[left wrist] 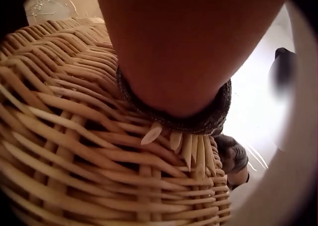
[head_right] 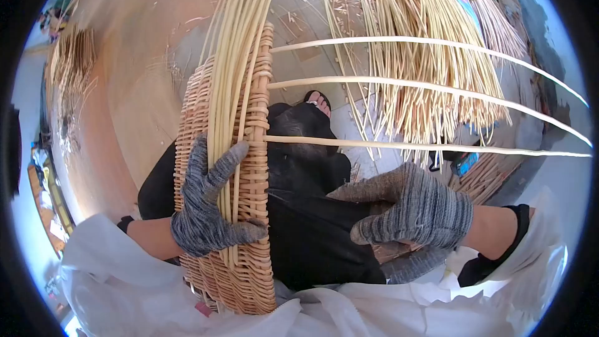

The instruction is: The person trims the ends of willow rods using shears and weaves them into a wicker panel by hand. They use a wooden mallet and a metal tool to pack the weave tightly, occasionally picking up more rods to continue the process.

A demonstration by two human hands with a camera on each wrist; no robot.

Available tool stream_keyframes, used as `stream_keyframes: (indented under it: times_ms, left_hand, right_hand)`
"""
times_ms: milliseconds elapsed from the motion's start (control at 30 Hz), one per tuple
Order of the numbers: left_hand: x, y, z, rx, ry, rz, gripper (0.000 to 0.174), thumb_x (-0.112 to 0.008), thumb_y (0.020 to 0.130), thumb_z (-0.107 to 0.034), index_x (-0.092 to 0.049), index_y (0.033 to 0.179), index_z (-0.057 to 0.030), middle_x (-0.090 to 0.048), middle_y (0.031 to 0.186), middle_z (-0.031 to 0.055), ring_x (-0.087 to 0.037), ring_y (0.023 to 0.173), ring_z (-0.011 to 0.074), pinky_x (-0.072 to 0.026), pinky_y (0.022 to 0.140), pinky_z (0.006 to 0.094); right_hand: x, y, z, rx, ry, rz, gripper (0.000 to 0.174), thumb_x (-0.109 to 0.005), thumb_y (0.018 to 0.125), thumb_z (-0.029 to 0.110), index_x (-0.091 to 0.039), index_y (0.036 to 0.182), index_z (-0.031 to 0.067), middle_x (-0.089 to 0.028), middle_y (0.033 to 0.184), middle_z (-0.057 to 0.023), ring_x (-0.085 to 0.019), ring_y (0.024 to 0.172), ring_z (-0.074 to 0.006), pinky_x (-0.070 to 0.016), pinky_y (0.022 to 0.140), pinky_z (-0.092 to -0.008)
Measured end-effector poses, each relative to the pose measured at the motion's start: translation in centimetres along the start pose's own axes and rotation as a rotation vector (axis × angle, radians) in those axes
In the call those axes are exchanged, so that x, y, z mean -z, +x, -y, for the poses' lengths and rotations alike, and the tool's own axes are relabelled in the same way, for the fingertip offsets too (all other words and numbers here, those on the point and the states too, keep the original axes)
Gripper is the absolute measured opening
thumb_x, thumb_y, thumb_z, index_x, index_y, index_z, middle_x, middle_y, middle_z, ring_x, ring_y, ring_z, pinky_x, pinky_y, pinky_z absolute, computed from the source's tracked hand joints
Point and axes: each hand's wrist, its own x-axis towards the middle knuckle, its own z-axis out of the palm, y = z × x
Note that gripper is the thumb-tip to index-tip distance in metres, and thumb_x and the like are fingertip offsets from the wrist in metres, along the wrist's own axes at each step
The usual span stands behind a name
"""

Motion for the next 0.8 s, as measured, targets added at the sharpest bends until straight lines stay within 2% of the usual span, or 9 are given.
stream_keyframes:
  times_ms: [67, 167, 267, 367, 467, 567, 700, 733, 800]
  left_hand:
    - [0.3, 0.1, 0.1, 0.018, -0.013, -0.029, 0.098, -0.075, 0.057, -0.064, -0.044, 0.136, -0.0143, -0.031, 0.132, 0.0283, -0.029, 0.125, 0.0473, -0.0132, 0.108, 0.0577]
    - [-0.7, 0.2, -0.4, 0.022, -0.020, -0.052, 0.096, -0.075, 0.057, -0.064, -0.046, 0.134, -0.0149, -0.030, 0.132, 0.0284, -0.029, 0.125, 0.0471, -0.0123, 0.108, 0.0588]
    - [-1.4, 0.2, -0.4, 0.033, -0.044, -0.085, 0.094, -0.073, 0.059, -0.064, -0.047, 0.134, -0.0151, -0.029, 0.133, 0.0278, -0.029, 0.125, 0.0463, -0.0109, 0.108, 0.0601]
    - [-1.4, 0.5, -0.2, 0.040, -0.072, -0.096, 0.092, -0.073, 0.060, -0.062, -0.046, 0.134, -0.0152, -0.028, 0.134, 0.0281, -0.027, 0.126, 0.0463, -0.0097, 0.108, 0.0603]
    - [-1.1, 0.9, 0.0, 0.039, -0.107, -0.083, 0.091, -0.073, 0.061, -0.062, -0.046, 0.134, -0.0153, -0.027, 0.136, 0.0286, -0.026, 0.128, 0.0463, -0.0089, 0.108, 0.0603]
    - [-1.1, 0.8, -0.1, 0.094, -0.122, -0.089, 0.091, -0.073, 0.061, -0.061, -0.046, 0.135, -0.0155, -0.027, 0.137, 0.0289, -0.024, 0.129, 0.0466, -0.0084, 0.108, 0.0603]
    - [-0.8, 1.3, -0.1, 0.079, -0.142, -0.088, 0.091, -0.073, 0.061, -0.061, -0.046, 0.135, -0.0154, -0.027, 0.137, 0.0288, -0.024, 0.129, 0.0470, -0.0083, 0.108, 0.0605]
    - [-0.9, 1.2, -0.2, 0.075, -0.138, -0.099, 0.091, -0.073, 0.061, -0.062, -0.046, 0.135, -0.0154, -0.027, 0.137, 0.0286, -0.024, 0.130, 0.0469, -0.0081, 0.108, 0.0605]
    - [-1.0, 0.9, 0.0, 0.066, -0.145, -0.121, 0.091, -0.073, 0.061, -0.062, -0.046, 0.134, -0.0153, -0.027, 0.137, 0.0282, -0.024, 0.130, 0.0469, -0.0077, 0.108, 0.0605]
  right_hand:
    - [0.5, 0.9, 1.5, 0.028, -0.001, -0.024, 0.047, -0.074, 0.074, 0.018, -0.062, 0.119, 0.0096, -0.067, 0.077, -0.0048, -0.058, 0.062, -0.0058, -0.0482, 0.057, -0.0276]
    - [2.5, 0.8, 3.8, 0.473, -0.753, -0.012, 0.051, -0.076, 0.072, 0.019, -0.061, 0.120, 0.0076, -0.070, 0.086, -0.0062, -0.059, 0.066, -0.0060, -0.0506, 0.062, -0.0264]
    - [3.4, 2.3, 4.0, 0.209, -0.398, 0.086, 0.043, -0.073, 0.074, 0.013, -0.063, 0.115, 0.0048, -0.064, 0.071, -0.0073, -0.059, 0.057, -0.0154, -0.0486, 0.056, -0.0275]
    - [3.5, 3.6, 1.7, 0.333, -0.334, 0.049, 0.038, -0.072, 0.072, 0.010, -0.066, 0.109, 0.0074, -0.057, 0.061, -0.0067, -0.057, 0.051, -0.0235, -0.0452, 0.048, -0.0316]
    - [4.8, 4.1, 5.0, 0.663, -1.041, 0.027, 0.038, -0.073, 0.072, 0.013, -0.067, 0.109, 0.0088, -0.062, 0.066, -0.0071, -0.059, 0.053, -0.0233, -0.0459, 0.048, -0.0317]
    - [4.4, 3.8, 5.6, 0.442, -0.683, 0.057, 0.039, -0.072, 0.073, 0.010, -0.066, 0.111, 0.0083, -0.061, 0.065, -0.0068, -0.060, 0.053, -0.0217, -0.0456, 0.048, -0.0310]
    - [3.4, 4.7, 3.0, 0.467, -0.378, 0.038, 0.041, -0.067, 0.076, 0.002, -0.062, 0.116, 0.0056, -0.061, 0.066, -0.0088, -0.060, 0.055, -0.0176, -0.0455, 0.048, -0.0297]
    - [4.9, 5.9, 3.4, 0.679, -0.702, 0.089, 0.045, -0.068, 0.075, 0.003, -0.060, 0.120, 0.0049, -0.061, 0.068, -0.0081, -0.060, 0.058, -0.0184, -0.0461, 0.049, -0.0299]
    - [6.3, 7.0, 4.9, 0.756, -1.090, 0.238, 0.046, -0.069, 0.076, 0.006, -0.059, 0.121, 0.0049, -0.062, 0.073, -0.0072, -0.060, 0.060, -0.0190, -0.0471, 0.050, -0.0307]
